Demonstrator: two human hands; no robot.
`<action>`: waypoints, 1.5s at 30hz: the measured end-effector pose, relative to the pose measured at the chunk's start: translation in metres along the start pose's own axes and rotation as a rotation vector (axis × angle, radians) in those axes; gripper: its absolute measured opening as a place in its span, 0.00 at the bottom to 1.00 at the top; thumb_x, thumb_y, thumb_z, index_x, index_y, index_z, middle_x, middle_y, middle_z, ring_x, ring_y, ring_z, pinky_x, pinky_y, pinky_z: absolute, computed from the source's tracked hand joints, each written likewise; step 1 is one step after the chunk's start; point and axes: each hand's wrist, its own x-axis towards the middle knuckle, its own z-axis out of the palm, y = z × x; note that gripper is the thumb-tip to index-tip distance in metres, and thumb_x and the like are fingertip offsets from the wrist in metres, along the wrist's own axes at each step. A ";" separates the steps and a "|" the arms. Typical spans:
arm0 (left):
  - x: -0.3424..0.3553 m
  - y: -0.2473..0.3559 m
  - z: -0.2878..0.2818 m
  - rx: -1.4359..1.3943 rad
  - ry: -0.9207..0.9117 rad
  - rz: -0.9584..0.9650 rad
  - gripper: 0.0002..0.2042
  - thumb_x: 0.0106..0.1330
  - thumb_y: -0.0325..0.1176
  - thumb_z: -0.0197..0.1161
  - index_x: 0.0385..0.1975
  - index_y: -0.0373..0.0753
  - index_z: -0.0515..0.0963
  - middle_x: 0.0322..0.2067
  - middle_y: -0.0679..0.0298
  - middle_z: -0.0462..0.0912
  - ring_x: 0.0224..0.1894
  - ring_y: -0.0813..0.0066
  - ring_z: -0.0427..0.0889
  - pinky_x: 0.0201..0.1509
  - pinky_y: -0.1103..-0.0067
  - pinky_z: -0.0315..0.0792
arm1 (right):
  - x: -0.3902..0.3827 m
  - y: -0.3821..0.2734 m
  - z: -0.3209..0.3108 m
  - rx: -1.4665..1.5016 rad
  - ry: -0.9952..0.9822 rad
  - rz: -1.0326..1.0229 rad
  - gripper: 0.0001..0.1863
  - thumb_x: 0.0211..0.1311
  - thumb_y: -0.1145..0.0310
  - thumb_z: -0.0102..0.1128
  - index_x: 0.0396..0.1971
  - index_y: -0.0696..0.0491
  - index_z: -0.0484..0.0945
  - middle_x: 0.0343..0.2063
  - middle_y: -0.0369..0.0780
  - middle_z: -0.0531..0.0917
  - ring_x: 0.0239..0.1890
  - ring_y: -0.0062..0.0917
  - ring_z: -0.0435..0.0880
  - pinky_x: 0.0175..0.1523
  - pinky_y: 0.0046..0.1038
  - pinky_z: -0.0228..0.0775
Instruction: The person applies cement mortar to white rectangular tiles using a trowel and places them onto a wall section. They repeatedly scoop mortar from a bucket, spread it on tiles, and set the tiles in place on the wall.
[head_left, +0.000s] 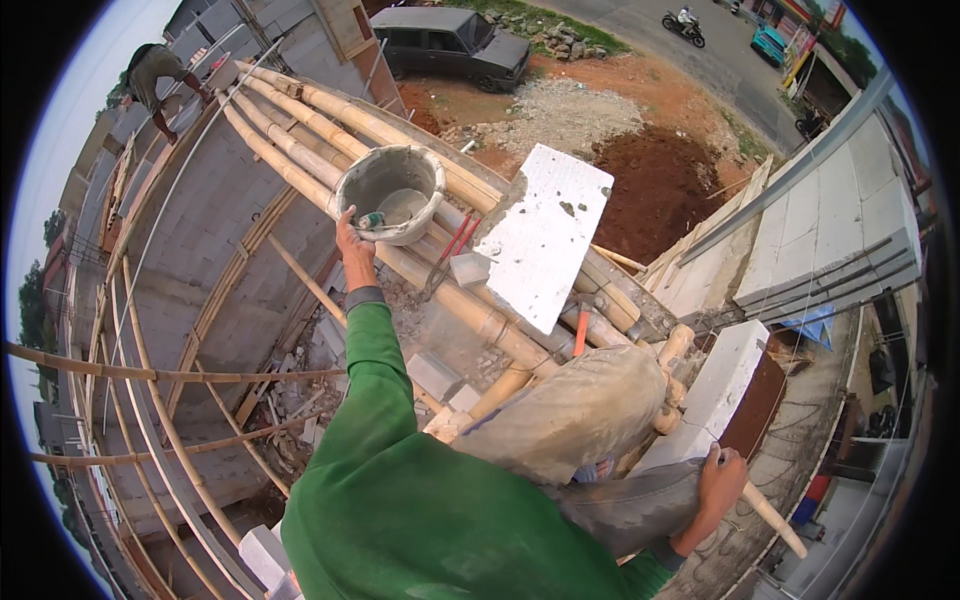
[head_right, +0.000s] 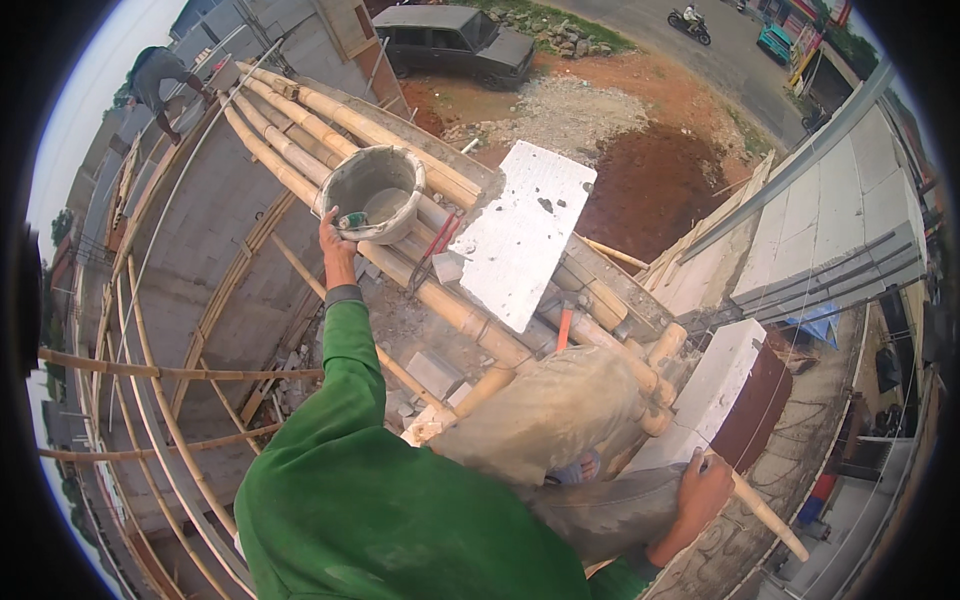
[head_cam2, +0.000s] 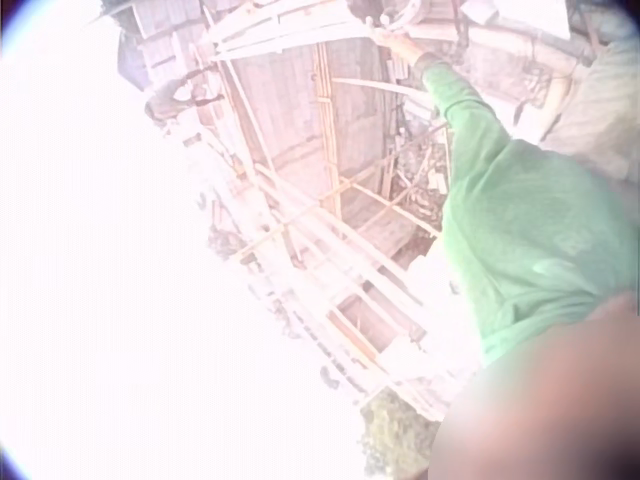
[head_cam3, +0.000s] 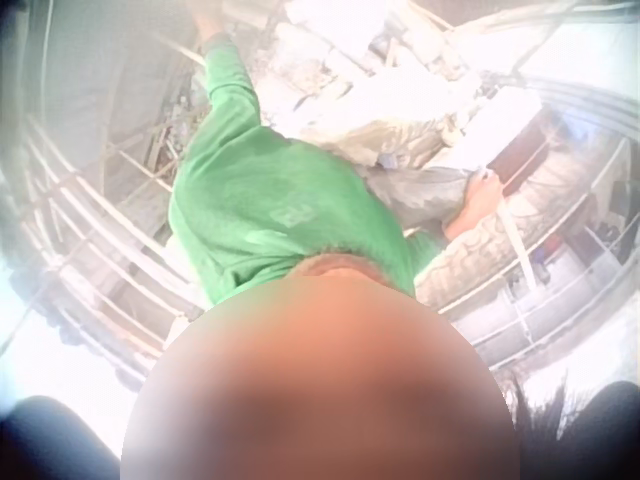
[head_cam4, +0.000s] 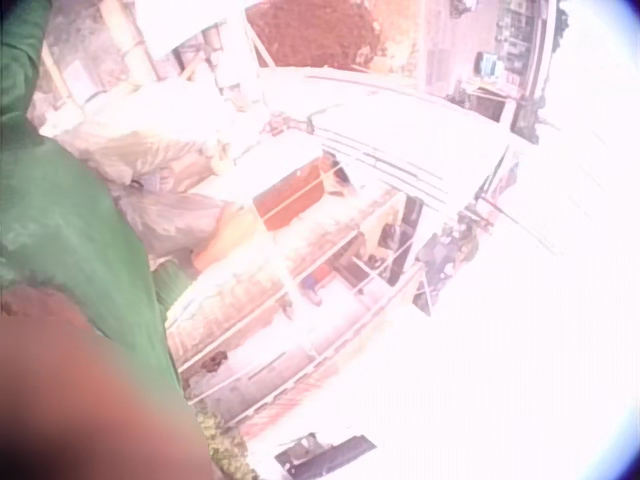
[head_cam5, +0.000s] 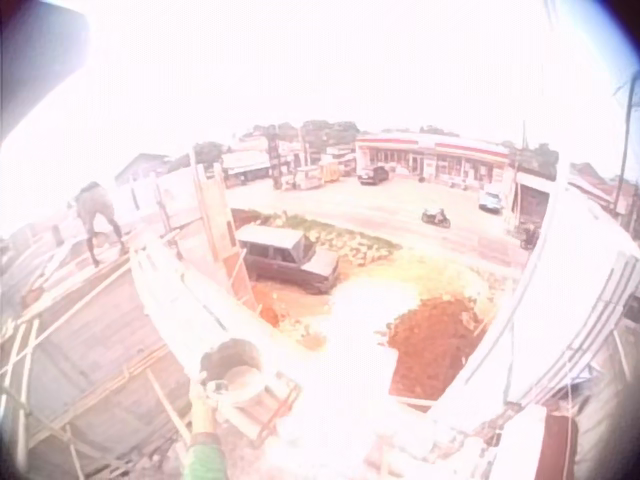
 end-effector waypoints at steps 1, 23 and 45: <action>0.001 0.000 0.003 0.033 0.037 0.003 0.17 0.59 0.27 0.69 0.49 0.37 0.79 0.47 0.56 0.84 0.42 0.51 0.86 0.51 0.54 0.83 | 0.000 0.001 0.001 0.009 0.001 -0.002 0.17 0.67 0.60 0.64 0.32 0.62 0.84 0.35 0.56 0.84 0.42 0.53 0.82 0.52 0.51 0.70; -0.278 0.035 0.207 0.027 -0.400 0.025 0.15 0.59 0.19 0.62 0.46 0.34 0.80 0.44 0.60 0.84 0.45 0.66 0.84 0.53 0.63 0.83 | -0.009 -0.061 -0.092 0.394 0.231 -0.155 0.11 0.65 0.65 0.66 0.37 0.58 0.82 0.47 0.50 0.83 0.48 0.49 0.83 0.48 0.45 0.76; -0.523 -0.246 0.247 0.340 -1.048 -1.025 0.30 0.53 0.14 0.54 0.61 0.30 0.75 0.44 0.59 0.85 0.41 0.72 0.85 0.48 0.75 0.83 | 0.004 -0.043 -0.057 0.055 0.251 -0.178 0.10 0.58 0.73 0.66 0.41 0.56 0.81 0.47 0.45 0.81 0.49 0.40 0.80 0.49 0.41 0.77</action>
